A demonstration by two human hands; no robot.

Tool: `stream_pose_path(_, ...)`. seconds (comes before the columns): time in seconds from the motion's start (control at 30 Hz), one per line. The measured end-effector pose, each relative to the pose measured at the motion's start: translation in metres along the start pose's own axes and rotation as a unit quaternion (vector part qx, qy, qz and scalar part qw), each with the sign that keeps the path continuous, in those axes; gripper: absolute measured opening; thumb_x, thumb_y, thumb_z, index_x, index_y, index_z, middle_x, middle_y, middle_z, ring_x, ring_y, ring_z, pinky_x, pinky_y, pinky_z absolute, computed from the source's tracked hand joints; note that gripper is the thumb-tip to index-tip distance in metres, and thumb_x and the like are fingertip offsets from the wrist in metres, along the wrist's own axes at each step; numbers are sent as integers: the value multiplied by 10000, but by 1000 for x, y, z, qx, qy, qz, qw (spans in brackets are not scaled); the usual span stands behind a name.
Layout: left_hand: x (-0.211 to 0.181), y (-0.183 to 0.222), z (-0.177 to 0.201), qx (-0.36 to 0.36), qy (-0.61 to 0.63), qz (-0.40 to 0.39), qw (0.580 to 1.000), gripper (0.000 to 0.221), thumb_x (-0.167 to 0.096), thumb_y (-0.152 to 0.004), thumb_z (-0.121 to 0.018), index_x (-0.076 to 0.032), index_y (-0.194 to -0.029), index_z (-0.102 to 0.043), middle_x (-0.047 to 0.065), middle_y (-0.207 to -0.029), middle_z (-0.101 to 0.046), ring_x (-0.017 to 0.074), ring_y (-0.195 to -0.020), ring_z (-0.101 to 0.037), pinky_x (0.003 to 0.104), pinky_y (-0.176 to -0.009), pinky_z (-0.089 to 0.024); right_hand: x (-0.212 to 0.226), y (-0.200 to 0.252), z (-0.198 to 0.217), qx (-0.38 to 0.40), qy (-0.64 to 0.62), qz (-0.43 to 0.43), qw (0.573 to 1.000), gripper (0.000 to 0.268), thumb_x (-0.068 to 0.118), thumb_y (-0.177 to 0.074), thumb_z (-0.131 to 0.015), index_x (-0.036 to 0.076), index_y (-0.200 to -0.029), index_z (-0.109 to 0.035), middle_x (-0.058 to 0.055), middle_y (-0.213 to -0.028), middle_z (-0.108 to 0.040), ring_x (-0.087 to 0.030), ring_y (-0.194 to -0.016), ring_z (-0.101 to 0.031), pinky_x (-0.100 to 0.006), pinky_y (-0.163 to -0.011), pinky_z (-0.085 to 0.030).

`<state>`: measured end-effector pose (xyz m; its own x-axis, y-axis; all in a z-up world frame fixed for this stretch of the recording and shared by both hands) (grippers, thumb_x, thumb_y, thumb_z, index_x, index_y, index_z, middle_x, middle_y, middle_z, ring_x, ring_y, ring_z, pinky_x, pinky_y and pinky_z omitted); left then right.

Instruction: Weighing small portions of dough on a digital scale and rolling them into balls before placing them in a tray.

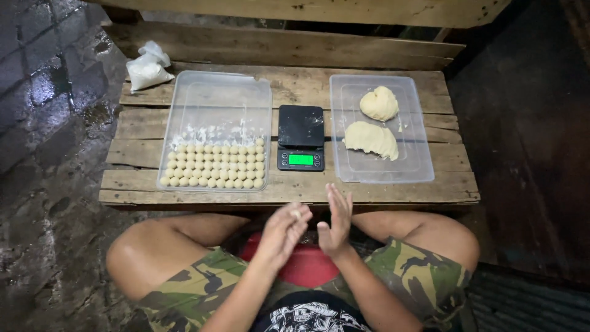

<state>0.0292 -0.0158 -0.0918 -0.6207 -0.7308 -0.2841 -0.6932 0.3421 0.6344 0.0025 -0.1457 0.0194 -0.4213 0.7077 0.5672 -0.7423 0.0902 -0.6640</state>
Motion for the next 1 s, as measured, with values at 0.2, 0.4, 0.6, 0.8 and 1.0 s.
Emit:
stream_pose_path(0.2,-160,3,-61,-102,-417,-238,871,261,-328,-922,-775,-113,-1043,-689,109,-902,-709,220,-847,-747,356,-687,-599,-26,3,5,-54,-68,-49,995,629,396,-1050,-474,-68,-1474,-446,-256,-1528,-493,-452,-1409,-459,-665,-1193,-102)
stream_pose_path(0.4,-255,-88,-82,-88,-683,-393,609,278,-470,-897,-810,-204,-979,-798,-6,-884,-749,218,-898,-740,378,-817,-572,-22,-4,4,-48,-87,-67,993,515,241,-1016,-575,-88,-1409,-520,-261,-1471,-544,-451,-1361,-509,-641,-1199,-146)
stream_pose_path(0.6,-259,-137,-77,-144,-801,-318,486,308,-520,-813,-805,-253,-963,-782,-28,-832,-756,302,-911,-750,483,-801,-576,-27,-2,0,-33,-95,-98,990,501,229,-998,-601,-60,-1405,-553,-230,-1470,-560,-414,-1363,-525,-612,-1212,-153)
stream_pose_path(0.8,-239,-148,-82,-100,-853,-274,432,300,-384,-923,-716,-98,-940,-803,136,-862,-776,400,-948,-742,506,-840,-558,-29,1,-4,-26,-97,-109,989,484,220,-1001,-596,-60,-1394,-564,-232,-1454,-573,-414,-1357,-531,-615,-1213,-155)
stream_pose_path(1.0,-245,-164,-50,-103,-843,-257,462,397,-445,-991,-598,-108,-950,-803,163,-865,-756,425,-967,-718,541,-846,-554,-31,2,-2,-26,-96,-118,988,489,240,-1008,-583,-50,-1401,-562,-221,-1463,-569,-397,-1366,-528,-595,-1221,-154)
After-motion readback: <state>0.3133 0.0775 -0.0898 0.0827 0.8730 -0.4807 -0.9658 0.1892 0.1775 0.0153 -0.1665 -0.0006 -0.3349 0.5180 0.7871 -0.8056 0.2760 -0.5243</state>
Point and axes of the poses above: each hand's wrist, its own y-axis away from the middle knuckle, its own z-axis out of the back of the hand, x = y × z, the point moved 9 cm from there along -y, towards the middle knuckle
